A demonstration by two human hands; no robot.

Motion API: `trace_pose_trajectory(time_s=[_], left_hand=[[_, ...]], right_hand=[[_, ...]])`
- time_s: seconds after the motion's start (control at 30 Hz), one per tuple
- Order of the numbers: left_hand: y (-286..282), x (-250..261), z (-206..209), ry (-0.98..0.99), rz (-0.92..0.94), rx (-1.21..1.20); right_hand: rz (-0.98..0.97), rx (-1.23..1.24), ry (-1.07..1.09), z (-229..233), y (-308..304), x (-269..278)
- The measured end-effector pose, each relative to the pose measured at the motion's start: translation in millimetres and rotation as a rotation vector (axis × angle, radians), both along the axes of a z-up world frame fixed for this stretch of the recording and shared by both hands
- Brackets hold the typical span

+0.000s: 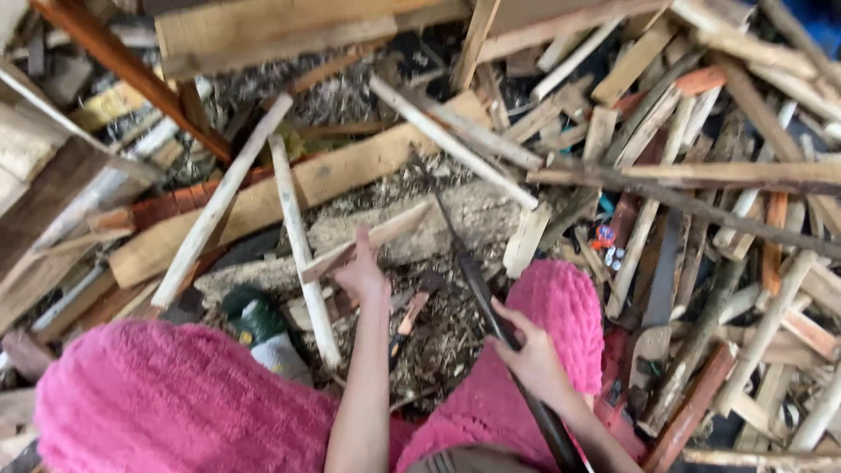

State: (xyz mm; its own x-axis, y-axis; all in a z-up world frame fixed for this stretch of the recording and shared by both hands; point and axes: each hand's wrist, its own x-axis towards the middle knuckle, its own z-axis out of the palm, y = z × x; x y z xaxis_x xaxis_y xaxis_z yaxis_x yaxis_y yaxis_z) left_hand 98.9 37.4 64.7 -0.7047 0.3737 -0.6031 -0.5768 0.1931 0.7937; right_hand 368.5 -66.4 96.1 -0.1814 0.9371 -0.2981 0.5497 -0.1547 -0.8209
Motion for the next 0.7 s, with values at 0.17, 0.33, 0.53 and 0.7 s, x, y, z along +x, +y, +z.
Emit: trace_pose_trajectory(time_s=[0.17,0.33,0.53,0.7], left_hand=[[-0.5,-4.3,-9.9,-0.014,0.003,-0.083],[0.9,-4.2,-6.8,-0.031,0.015,-0.085],[3.8,-1.6,-5.7,-0.054,0.019,-0.047],[-5.3,-2.1,12.1,-0.261,0.111,0.003]], right_hand=[[-0.111,0.047,0.214,77.0,-4.7,-14.6],[-0.121,0.314,0.265,66.1,-3.0,-11.2],[-0.1,-0.229,0.112,-17.6,-3.5,1.6],[-0.084,-0.084,0.231,-13.1,2.0,3.4]])
